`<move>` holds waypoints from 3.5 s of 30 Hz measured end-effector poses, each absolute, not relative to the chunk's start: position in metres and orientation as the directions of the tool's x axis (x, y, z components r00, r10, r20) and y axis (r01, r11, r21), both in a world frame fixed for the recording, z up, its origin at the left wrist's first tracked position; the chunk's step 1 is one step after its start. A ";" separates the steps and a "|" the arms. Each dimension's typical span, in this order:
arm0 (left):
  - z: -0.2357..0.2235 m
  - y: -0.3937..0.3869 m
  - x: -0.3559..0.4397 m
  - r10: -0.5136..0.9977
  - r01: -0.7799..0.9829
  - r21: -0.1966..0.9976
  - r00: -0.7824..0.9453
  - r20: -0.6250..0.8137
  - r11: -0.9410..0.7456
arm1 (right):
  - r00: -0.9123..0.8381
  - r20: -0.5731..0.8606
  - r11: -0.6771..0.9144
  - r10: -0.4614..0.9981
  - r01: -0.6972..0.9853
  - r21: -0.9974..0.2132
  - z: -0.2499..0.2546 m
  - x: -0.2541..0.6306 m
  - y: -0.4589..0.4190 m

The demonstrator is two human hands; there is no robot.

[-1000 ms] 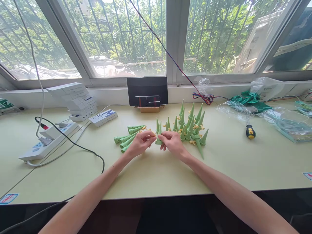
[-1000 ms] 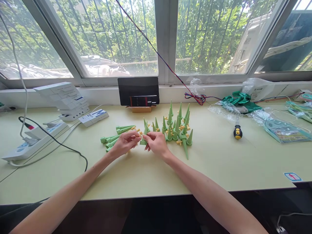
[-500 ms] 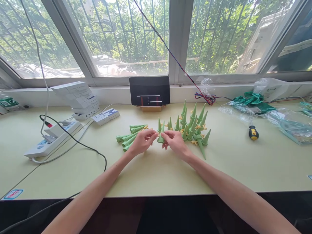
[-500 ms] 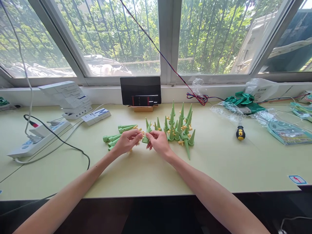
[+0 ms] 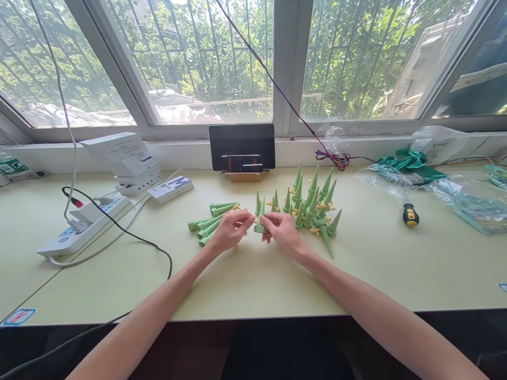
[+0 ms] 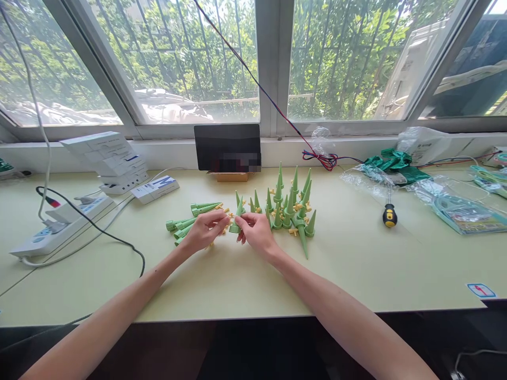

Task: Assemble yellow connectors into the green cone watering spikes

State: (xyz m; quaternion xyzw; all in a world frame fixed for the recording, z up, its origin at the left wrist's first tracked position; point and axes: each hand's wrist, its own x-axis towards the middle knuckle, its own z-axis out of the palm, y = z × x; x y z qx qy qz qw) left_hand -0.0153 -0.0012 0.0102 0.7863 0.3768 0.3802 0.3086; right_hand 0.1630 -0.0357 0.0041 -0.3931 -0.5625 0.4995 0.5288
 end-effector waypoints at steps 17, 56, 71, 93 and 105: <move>0.012 -0.006 -0.015 0.893 0.294 0.893 0.397 0.209 -0.340 | -0.097 0.334 0.341 0.937 0.062 -0.938 -0.004 0.162 -0.034; 0.003 -0.002 -0.017 0.869 0.249 0.891 0.427 0.251 -0.380 | -0.078 0.316 0.315 0.945 -0.032 -0.949 -0.003 0.160 -0.035; 0.003 0.000 -0.013 0.864 0.251 0.888 0.435 0.252 -0.385 | -0.092 0.230 0.217 0.969 -0.129 -0.967 0.003 0.160 -0.034; 0.008 -0.006 -0.014 0.633 0.469 0.433 0.469 0.616 -0.769 | -0.294 0.257 0.205 0.921 -0.198 -0.959 -0.005 0.158 -0.029; 0.004 -0.007 -0.013 0.665 0.481 0.464 0.468 0.582 -0.744 | -0.358 0.248 0.191 0.900 -0.187 -0.964 -0.004 0.159 -0.032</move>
